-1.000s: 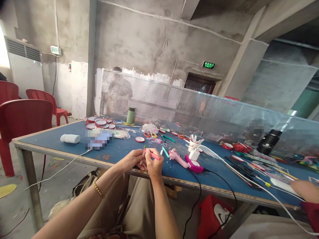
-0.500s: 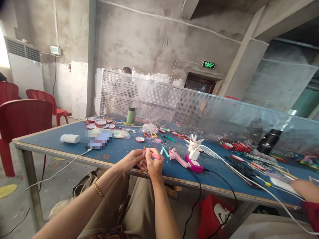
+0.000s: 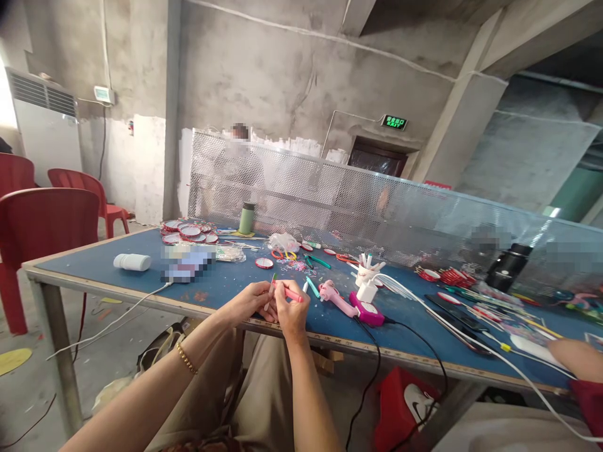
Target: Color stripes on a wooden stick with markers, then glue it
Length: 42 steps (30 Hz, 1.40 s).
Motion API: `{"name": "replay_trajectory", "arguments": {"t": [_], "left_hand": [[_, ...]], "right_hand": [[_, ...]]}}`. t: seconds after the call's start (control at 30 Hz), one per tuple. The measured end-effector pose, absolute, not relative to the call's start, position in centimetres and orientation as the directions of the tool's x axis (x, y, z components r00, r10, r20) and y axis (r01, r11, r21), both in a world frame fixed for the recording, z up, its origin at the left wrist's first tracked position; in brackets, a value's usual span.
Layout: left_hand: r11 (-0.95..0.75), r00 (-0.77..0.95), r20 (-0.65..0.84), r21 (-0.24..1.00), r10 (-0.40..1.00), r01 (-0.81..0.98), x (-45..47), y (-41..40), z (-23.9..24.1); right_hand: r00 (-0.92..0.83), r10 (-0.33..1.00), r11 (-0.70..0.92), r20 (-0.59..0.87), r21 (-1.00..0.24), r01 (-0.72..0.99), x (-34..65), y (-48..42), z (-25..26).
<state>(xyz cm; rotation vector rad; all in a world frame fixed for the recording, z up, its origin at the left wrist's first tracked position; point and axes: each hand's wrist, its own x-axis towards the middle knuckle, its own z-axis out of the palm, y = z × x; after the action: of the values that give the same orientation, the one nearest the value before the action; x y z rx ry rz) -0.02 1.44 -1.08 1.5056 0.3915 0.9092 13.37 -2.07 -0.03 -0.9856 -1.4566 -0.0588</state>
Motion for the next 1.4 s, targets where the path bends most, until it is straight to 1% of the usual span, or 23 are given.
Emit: {"name": "replay_trajectory", "arguments": {"t": [1.0, 1.4], "left_hand": [[-0.174, 0.627, 0.311, 0.947, 0.715, -0.271, -0.03, 1.05, -0.67], [-0.172, 0.627, 0.309, 0.947, 0.715, -0.270, -0.08, 1.09, -0.73]], "right_hand": [[0.176, 0.514, 0.622, 0.840, -0.506, 0.598, 13.53, -1.87, -0.18], [0.190, 0.521, 0.615, 0.832, -0.520, 0.592, 13.40, -2.05, -0.11]]}}
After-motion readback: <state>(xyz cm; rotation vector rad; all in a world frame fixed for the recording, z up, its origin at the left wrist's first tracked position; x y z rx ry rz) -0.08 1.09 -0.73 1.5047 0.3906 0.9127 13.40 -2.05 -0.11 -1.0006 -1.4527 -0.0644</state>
